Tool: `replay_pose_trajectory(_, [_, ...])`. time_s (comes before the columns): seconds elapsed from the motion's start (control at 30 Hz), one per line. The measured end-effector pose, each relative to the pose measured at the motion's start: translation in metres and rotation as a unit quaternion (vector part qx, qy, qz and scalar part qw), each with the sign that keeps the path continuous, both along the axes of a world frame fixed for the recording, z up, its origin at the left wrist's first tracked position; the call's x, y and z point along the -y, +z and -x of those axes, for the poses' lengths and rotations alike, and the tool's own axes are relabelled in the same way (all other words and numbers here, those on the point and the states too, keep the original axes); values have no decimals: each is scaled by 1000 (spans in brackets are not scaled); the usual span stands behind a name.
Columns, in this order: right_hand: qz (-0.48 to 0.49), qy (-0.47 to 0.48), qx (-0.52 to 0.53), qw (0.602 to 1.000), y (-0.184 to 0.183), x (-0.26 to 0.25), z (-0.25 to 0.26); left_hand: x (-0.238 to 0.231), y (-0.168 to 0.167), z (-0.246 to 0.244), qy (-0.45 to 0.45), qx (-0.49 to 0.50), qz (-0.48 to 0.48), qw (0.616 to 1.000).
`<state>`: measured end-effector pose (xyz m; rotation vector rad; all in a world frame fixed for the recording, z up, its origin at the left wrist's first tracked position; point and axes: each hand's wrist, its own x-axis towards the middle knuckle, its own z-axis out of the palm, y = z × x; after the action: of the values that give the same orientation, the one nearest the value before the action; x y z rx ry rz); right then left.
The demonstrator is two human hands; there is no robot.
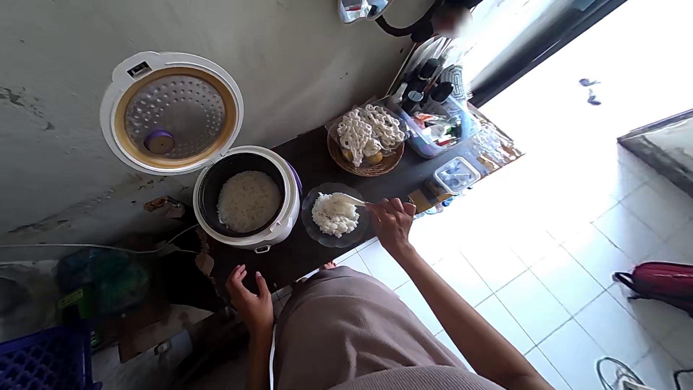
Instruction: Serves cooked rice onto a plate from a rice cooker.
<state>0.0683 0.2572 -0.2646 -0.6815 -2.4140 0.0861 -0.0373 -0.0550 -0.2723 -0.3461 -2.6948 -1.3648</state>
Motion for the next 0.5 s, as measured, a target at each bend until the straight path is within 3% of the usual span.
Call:
replay_pose_trajectory(0.17, [-25, -5, -23, 999, 2, 15, -6, -4, 2, 1, 1, -5, -5, 1000])
replay_pose_trajectory(0.3, [-21, 56, -11, 998, -1, 39, -25, -4, 0, 2, 0, -5, -5, 1000])
replay_pose_trajectory(0.5, [-15, 52, -8, 998, 9, 37, -37, -9, 2, 3, -9, -2, -2, 1000])
